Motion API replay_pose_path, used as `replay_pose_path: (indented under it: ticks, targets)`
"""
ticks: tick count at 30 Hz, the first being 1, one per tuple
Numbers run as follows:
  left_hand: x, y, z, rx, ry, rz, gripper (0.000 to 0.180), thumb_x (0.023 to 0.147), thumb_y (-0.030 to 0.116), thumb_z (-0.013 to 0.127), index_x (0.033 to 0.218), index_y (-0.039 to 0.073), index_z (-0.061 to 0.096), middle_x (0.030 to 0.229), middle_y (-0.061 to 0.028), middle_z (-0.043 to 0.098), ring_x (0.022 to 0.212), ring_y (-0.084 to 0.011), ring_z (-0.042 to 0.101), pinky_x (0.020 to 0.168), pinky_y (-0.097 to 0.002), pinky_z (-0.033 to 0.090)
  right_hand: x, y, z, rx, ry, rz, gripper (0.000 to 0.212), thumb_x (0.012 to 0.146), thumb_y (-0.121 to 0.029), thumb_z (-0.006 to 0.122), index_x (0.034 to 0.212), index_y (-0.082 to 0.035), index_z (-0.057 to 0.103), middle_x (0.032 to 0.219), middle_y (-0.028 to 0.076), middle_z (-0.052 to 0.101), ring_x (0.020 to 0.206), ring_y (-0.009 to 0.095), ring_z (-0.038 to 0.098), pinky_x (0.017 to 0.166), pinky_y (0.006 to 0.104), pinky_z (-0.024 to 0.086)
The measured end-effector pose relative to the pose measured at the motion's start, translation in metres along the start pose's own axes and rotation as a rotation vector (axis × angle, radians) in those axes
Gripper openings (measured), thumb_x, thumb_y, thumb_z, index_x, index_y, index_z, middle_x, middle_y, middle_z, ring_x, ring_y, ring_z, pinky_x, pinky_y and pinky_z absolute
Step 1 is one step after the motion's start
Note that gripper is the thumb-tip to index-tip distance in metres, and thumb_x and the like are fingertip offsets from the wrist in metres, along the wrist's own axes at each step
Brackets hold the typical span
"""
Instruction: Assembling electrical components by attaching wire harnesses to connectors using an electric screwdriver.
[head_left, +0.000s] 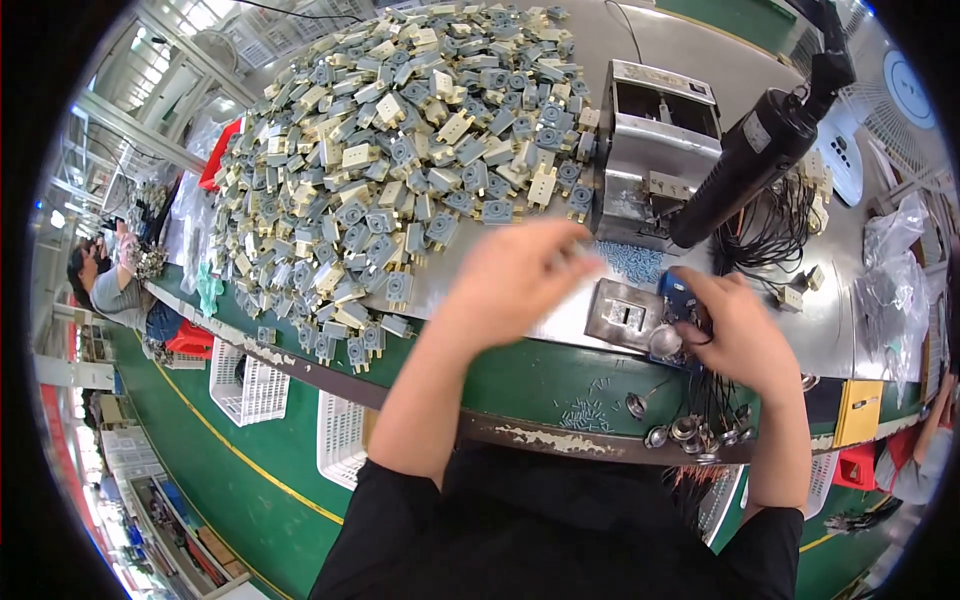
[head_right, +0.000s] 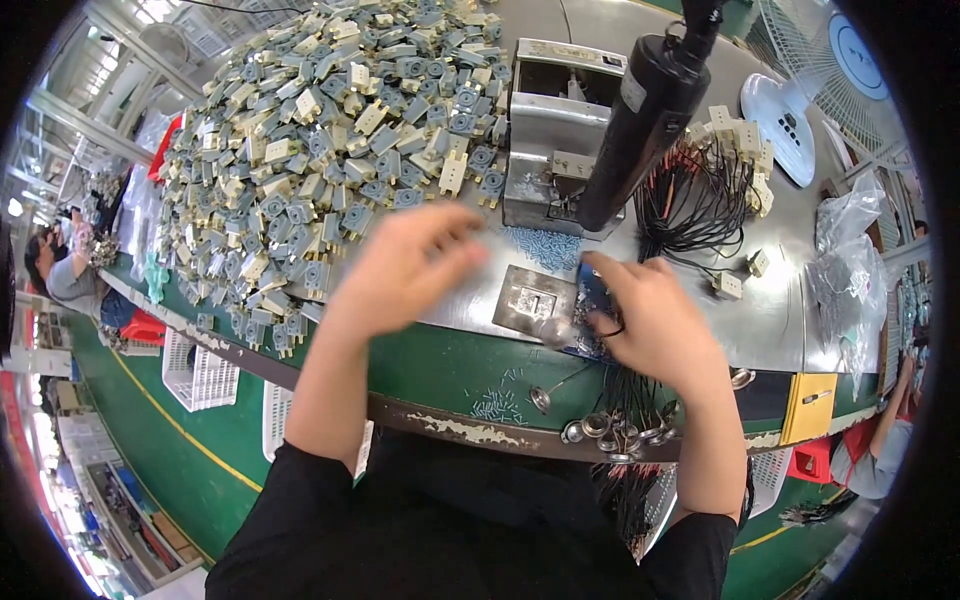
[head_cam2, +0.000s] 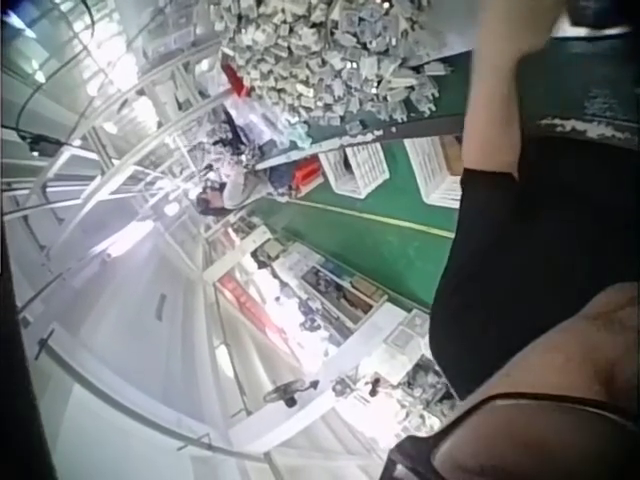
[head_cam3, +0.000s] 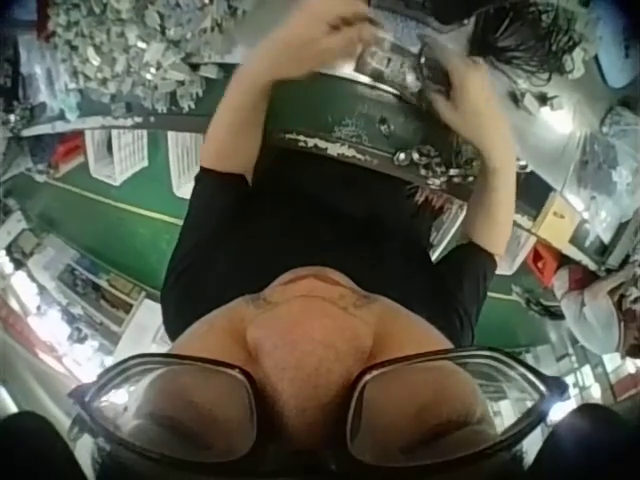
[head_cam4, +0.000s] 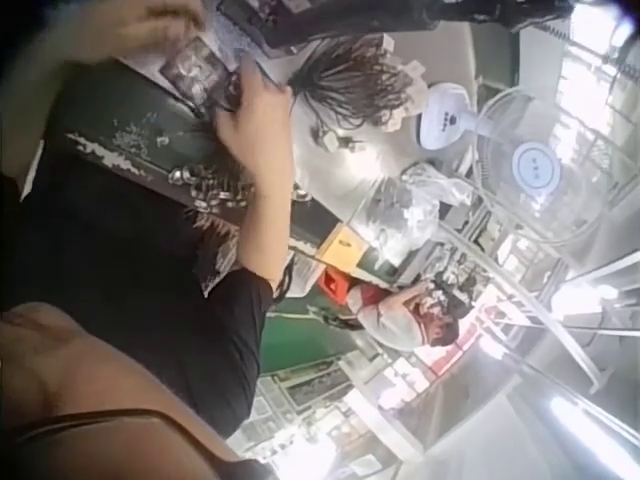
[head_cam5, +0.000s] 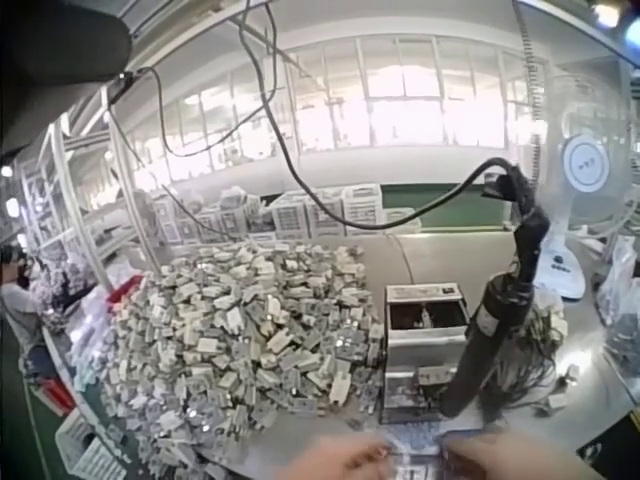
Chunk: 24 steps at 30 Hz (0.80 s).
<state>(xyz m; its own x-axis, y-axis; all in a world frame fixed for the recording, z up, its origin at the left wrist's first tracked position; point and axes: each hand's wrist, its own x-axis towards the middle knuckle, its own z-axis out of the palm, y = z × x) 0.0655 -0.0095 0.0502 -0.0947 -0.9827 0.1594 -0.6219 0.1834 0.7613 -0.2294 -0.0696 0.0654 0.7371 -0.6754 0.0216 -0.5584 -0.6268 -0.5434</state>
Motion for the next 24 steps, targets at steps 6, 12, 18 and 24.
replay_pose_path:
  ticks: [6,12,18,24]
  targets:
    - [-0.014,-0.063,-0.024,0.701,0.204,-0.159,0.033,0.092,0.024,0.077,0.12,0.008,0.073,0.112,-0.0112,0.066,0.101,-0.0328,0.069,0.082,-0.0427,0.056,-0.001,0.02,0.012,-0.227,0.02,-0.007,0.028,0.078,-0.006,0.078,0.104,0.0,0.069,0.095,0.017,0.064,0.091,0.039,0.061,0.088,0.0464,0.048]
    - [-0.027,-0.068,-0.022,0.512,0.191,0.051,0.035,0.084,0.016,0.084,0.114,0.005,0.071,0.121,-0.0116,0.068,0.105,-0.0342,0.068,0.093,-0.0407,0.054,-0.002,0.031,0.021,-0.23,-0.04,-0.026,0.013,0.08,-0.008,0.078,0.089,-0.003,0.071,0.093,0.012,0.065,0.091,0.038,0.058,0.087,0.0444,0.047]
    - [-0.039,-0.067,-0.017,0.237,0.148,-0.074,0.037,0.085,0.011,0.084,0.117,0.001,0.068,0.113,-0.0143,0.072,0.105,-0.0303,0.07,0.093,-0.0391,0.056,0.0,0.023,0.014,-0.126,-0.056,-0.046,0.018,0.078,-0.012,0.082,0.091,-0.004,0.072,0.093,0.01,0.067,0.09,0.033,0.058,0.087,0.0417,0.045]
    - [-0.039,-0.031,-0.009,0.007,0.254,0.034,0.043,0.076,0.004,0.089,0.115,0.001,0.07,0.109,-0.0099,0.075,0.091,-0.0206,0.072,0.084,-0.0319,0.058,0.001,0.024,0.018,-0.133,-0.121,-0.037,0.014,0.077,-0.009,0.081,0.086,-0.004,0.071,0.088,0.009,0.066,0.088,0.033,0.06,0.087,0.0404,0.043]
